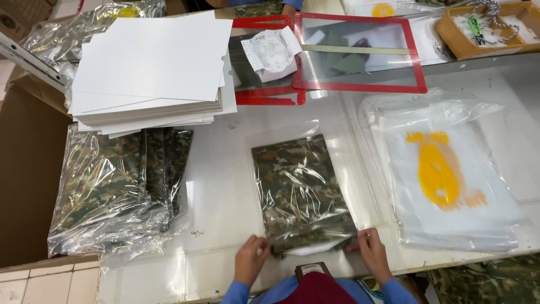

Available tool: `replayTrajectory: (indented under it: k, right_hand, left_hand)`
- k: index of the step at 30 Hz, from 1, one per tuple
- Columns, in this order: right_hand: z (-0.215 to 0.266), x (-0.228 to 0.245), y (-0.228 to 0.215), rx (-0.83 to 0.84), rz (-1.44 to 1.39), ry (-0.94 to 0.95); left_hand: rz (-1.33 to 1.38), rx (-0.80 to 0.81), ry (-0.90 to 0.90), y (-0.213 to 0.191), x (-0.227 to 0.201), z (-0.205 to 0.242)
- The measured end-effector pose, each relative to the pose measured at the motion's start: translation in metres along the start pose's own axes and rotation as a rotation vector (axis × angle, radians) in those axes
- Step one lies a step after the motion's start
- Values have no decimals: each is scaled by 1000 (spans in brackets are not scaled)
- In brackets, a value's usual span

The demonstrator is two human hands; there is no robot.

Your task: The person folds camouflage-patterned garments around a paper insert, places them into plastic bags, and seals the bags before moving them into a shipping box.

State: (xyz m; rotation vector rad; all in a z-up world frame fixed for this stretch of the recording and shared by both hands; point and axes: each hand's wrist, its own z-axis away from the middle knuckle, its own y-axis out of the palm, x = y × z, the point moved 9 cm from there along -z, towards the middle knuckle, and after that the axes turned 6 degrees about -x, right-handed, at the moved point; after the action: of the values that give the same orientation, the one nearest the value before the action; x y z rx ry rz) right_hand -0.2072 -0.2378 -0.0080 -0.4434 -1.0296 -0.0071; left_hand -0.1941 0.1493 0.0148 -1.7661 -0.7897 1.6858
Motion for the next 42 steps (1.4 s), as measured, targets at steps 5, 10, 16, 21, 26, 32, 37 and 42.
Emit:
replayTrajectory:
  k: [5, 10, 16, 21, 26, 32, 37, 42]
  right_hand:
    - [20, 194, -21, -174, -529, -696]
    - [50, 245, -69, -462, -533, -944]
    - [92, 312, -71, -480, -646, -1155]
    - [41, 356, -33, -147, -608, -1093]
    - [108, 353, -82, -347, -577, -1440]
    - [102, 230, -38, 252, -516, -1062]
    - [3, 67, 12, 249, -210, -387]
    - [-67, 38, 69, 164, 179, -66]
  left_hand:
    - [196, -627, 338, -196, -154, -51]
    - [167, -824, 521, -277, -214, -3]
    - [-13, -974, 623, -306, -227, -4]
    - [22, -983, 630, -310, -225, -60]
    - [-171, -1089, 721, -325, -242, -33]
    - [-254, -890, 415, -259, -165, 9]
    - [-69, -649, -113, -87, 8, 71]
    - [198, -462, -732, 25, 136, 133]
